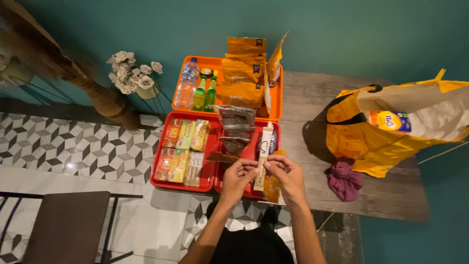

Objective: The person takes small sticks from a shopping bag, wipes them with a cloth, and places them into sections of red and orange trays containing various snacks and bottles.

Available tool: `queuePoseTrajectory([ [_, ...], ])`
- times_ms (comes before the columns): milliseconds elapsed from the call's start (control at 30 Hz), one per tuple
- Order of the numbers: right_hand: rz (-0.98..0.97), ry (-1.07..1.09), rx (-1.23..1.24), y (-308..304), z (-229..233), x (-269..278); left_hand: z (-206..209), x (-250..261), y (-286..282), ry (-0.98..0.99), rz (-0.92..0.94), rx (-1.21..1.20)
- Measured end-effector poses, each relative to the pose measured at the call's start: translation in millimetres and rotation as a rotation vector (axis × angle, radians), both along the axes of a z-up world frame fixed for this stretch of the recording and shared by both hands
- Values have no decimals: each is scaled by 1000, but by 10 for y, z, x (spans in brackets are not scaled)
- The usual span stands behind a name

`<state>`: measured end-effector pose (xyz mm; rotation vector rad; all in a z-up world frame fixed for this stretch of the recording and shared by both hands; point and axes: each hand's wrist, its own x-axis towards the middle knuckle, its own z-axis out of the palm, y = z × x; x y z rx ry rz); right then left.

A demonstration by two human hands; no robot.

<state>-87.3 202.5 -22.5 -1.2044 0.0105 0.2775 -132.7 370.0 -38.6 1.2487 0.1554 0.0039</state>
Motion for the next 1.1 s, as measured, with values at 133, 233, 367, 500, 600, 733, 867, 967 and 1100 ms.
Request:
queuePoseTrajectory([
  [133,-16,81,27,450,-10,-142,-12,-72,472,-34,-13,25],
  [233,-17,50,43,734,-48,-226,-15,-135,753,-10,-22,20],
  [367,-27,-22,40,1041,-67,-298,-6,-157,1051,-8,-32,0],
  [500,-52,-8,-17,1218,-18,-355,-33,-186,1217,-10,-25,29],
  [600,-64,-11,-45,1296,-7,-381,-73,-179,1274,-9,-28,1],
  [733,-50,-7,-99,1327,-54,-428,-121,-206,1326,3,-23,-2],
  [867,-15,-12,-77,1348,-89,-398,-188,-256,1330,27,19,-25],
  [967,26,-32,-88,1366,-97,-386,-257,-257,1323,26,47,-58],
  [1100,70,9,-115,1396,-72,-373,-323,-283,1327,19,90,-72],
])
